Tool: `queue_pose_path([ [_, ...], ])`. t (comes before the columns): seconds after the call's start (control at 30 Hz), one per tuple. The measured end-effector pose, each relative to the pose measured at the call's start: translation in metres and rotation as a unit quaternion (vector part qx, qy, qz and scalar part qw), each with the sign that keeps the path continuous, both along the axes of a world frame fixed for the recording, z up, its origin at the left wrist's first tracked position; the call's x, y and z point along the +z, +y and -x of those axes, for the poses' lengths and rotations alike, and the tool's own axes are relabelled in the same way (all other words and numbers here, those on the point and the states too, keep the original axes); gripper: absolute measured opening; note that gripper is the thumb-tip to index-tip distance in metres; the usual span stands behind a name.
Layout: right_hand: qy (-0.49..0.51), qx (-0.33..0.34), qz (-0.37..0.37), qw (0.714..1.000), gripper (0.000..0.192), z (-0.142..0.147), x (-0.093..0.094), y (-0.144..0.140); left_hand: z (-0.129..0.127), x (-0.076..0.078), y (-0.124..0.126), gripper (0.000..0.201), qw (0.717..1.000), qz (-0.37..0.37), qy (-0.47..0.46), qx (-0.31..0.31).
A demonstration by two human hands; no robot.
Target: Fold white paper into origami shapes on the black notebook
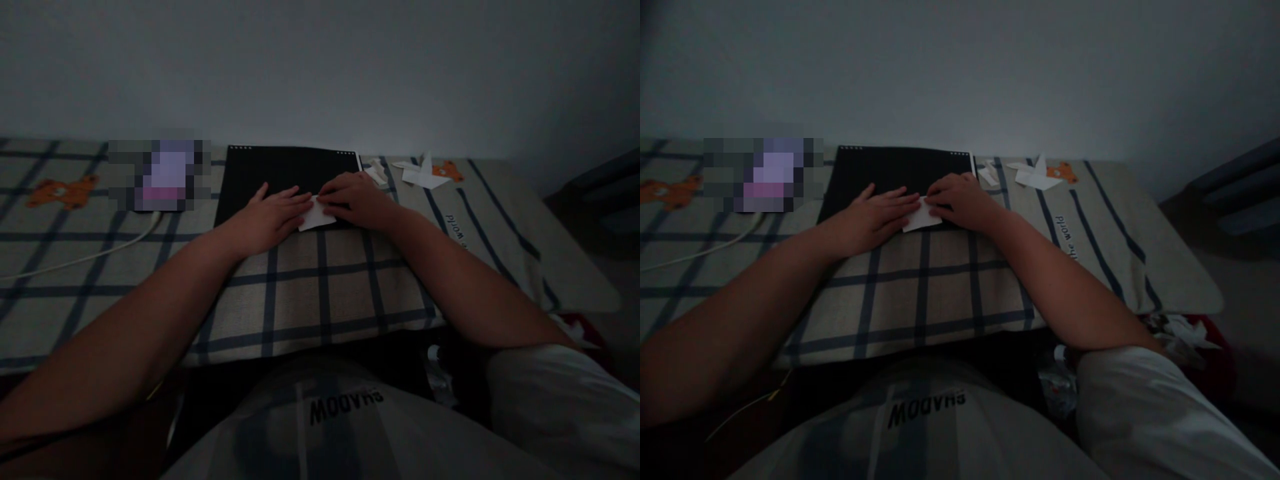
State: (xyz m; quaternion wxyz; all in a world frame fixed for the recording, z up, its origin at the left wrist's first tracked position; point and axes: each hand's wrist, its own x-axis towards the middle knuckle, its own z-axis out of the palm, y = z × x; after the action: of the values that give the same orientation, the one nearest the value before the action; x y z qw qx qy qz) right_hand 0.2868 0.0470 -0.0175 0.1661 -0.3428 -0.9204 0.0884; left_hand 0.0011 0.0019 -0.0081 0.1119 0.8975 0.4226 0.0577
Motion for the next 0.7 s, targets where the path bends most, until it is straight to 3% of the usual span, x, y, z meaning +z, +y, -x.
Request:
queue_pose_path([
  [0.13,-0.004,0.005,0.003,1.0,0.038,0.001,-0.003,0.003,-0.001,-0.003,0.006,0.051,0.996,-0.043,-0.078,0.012],
  [0.23,-0.004,0.008,-0.001,1.0,0.038,0.002,-0.001,0.002,0.0,-0.006,0.012,0.041,0.987,-0.093,-0.119,0.061],
  [0.4,-0.003,0.006,-0.006,1.0,0.038,0.005,0.001,-0.002,0.001,-0.011,0.015,0.039,0.978,-0.121,-0.107,0.129],
  [0.7,0.016,0.023,0.0,1.0,0.038,0.003,-0.006,0.004,0.005,-0.006,0.013,0.037,0.982,-0.106,-0.077,0.136],
])
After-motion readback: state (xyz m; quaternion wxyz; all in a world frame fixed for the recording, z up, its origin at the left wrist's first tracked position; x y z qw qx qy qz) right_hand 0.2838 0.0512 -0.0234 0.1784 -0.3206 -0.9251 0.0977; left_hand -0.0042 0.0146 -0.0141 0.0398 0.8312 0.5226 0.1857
